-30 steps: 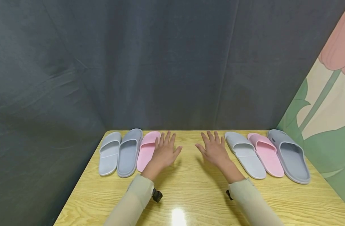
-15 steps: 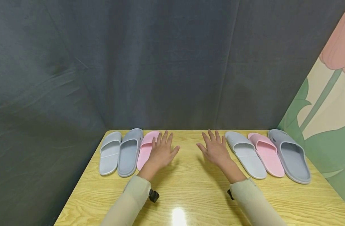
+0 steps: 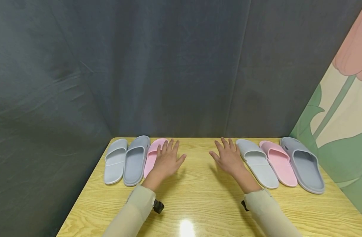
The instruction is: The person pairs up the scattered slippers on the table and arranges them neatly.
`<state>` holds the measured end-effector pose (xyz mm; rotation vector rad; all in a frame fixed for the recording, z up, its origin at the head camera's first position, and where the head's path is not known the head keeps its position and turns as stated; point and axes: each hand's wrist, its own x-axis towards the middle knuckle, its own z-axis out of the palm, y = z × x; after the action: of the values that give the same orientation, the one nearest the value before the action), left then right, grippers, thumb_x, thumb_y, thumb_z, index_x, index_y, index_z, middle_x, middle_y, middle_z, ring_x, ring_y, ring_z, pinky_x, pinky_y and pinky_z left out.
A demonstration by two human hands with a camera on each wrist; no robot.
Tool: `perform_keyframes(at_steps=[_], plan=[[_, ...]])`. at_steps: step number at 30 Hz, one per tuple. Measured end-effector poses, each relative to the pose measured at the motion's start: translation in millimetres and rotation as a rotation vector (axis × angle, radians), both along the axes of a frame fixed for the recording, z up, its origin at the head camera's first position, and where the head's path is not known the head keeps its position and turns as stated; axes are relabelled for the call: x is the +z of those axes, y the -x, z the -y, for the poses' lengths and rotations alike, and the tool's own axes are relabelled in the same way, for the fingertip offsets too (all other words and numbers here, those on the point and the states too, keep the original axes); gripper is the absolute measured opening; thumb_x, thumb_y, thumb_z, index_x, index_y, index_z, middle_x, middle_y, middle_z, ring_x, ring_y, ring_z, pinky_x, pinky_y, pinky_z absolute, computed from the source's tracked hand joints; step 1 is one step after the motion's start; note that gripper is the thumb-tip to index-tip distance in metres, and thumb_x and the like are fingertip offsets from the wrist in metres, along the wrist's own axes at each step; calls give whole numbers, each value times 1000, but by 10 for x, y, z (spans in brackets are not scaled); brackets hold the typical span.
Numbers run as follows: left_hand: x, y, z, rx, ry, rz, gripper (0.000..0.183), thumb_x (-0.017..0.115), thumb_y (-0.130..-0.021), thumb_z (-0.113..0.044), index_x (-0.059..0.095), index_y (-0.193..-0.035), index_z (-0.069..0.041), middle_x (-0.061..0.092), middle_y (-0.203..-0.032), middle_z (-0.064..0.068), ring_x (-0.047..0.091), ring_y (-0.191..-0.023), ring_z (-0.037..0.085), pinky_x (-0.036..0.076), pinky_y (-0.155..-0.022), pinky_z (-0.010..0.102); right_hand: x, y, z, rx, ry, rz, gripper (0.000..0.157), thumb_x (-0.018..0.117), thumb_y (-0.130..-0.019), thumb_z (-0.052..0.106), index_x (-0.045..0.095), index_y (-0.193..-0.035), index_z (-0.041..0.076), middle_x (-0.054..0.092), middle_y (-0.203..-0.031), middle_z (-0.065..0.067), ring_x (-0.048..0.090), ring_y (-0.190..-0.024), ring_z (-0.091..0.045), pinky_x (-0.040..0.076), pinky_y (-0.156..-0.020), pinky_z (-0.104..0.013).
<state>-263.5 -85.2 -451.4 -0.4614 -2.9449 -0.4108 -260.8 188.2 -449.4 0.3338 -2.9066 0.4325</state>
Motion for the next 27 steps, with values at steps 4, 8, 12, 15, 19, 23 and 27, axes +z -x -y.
perform_keyframes(at_steps=[4,8,12,15,19,23,27], plan=[[11,-12,38,2,17,-2,74,37,-103,-60,29,-160,-14,26,-164,17,18,-152,42,11,-120,62,6,-2,-29,-1,1,12,64,47,-105,48,43,-152,4,29,-160,-28,16,-148,-55,15,-112,-75],[15,-15,74,6,20,0,74,37,-103,-60,29,-161,-14,26,-164,17,18,-152,41,10,-121,61,19,-6,-55,-1,3,28,65,47,-105,48,42,-152,4,28,-160,-28,15,-148,-55,13,-113,-74],[12,-14,113,5,31,-15,74,37,-103,-60,29,-160,-13,27,-164,17,19,-152,42,12,-120,62,30,-2,-69,0,12,40,65,47,-105,48,42,-152,3,27,-160,-29,15,-148,-55,13,-113,-74],[7,-10,147,0,37,-25,73,37,-104,-59,30,-160,-12,27,-163,18,20,-151,42,12,-120,62,25,3,-82,0,17,39,65,47,-105,48,42,-152,3,27,-160,-29,15,-148,-55,13,-113,-75],[2,-14,200,-1,44,-27,72,38,-104,-57,31,-159,-11,28,-163,19,21,-151,42,11,-120,62,10,11,-108,-2,12,32,65,47,-105,47,42,-152,3,27,-160,-29,16,-147,-56,13,-112,-75],[-1,-27,258,10,56,-21,72,37,-104,-58,31,-159,-12,27,-164,17,21,-152,40,12,-120,63,14,11,-127,-5,5,17,64,48,-105,47,44,-150,2,29,-159,-30,18,-146,-56,15,-111,-76],[-7,-32,315,8,37,-35,71,39,-104,-57,33,-158,-11,28,-163,17,22,-151,40,14,-119,63,29,5,-152,-13,1,25,64,48,-105,47,44,-150,2,28,-159,-30,18,-146,-56,14,-111,-76]])
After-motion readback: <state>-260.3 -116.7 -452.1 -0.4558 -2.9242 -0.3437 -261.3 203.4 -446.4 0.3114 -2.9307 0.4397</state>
